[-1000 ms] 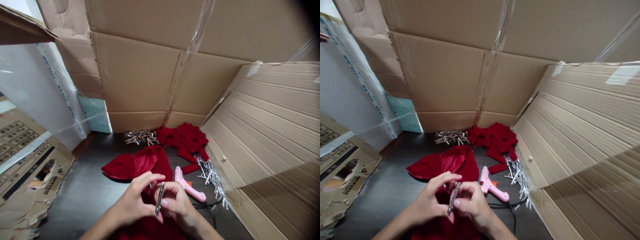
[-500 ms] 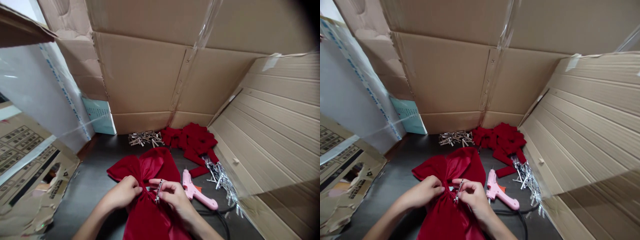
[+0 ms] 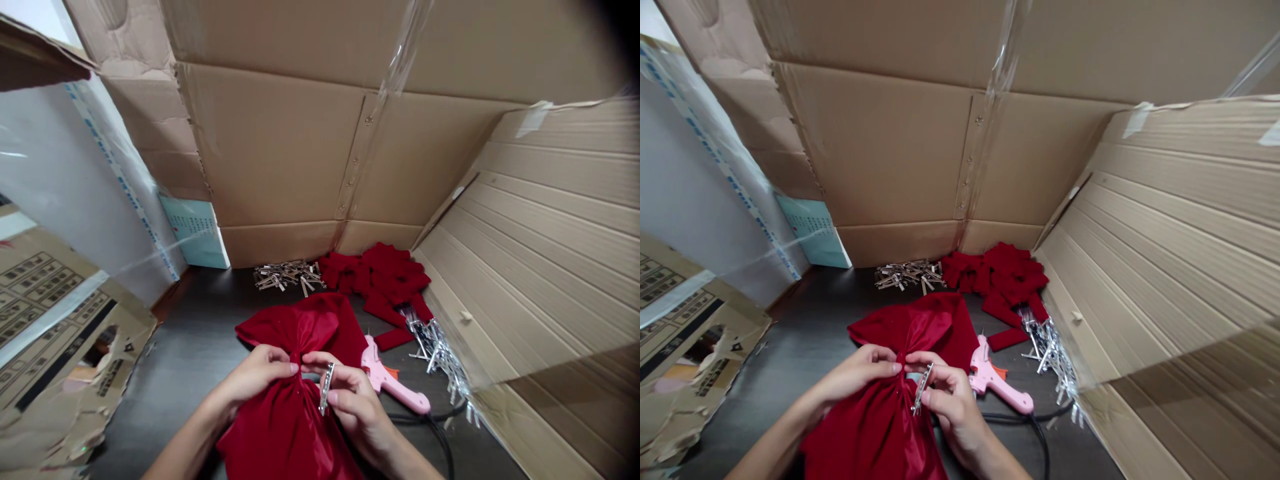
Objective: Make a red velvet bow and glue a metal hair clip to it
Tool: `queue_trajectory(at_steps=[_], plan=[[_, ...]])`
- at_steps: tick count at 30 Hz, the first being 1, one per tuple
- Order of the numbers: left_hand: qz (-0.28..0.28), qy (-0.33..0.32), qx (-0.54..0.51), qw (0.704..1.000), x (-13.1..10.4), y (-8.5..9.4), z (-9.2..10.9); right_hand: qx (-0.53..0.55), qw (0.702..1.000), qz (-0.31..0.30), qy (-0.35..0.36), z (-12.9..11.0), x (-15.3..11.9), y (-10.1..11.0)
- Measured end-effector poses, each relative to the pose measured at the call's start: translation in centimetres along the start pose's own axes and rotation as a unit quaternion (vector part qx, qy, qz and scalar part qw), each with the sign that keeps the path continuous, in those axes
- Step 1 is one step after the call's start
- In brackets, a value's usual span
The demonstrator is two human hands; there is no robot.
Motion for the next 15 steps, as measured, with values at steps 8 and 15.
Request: queue_trajectory(at_steps=[8, 15], plan=[[-0.042, 0.042, -0.218, 0.974, -1.6, -2.0, 1.0, -0.030, 1.000, -0.001, -0.002, -0.8, -0.2, -0.1], [-0.053, 0.015, -0.261, 0.964, -1.4, -2.1, 1.3, -0.169, 0.984, -0.006, 0.058, -2.4, -0.3, 0.2]])
Point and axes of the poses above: each hand's wrist, its own x-axis towards the middle knuckle, its own y-axis out of the back of the hand, z = x × y, the point moved 6 cm from there along x, towards the middle knuckle, and after that the axes turned 1 degree about z, right-handed, at the moved point
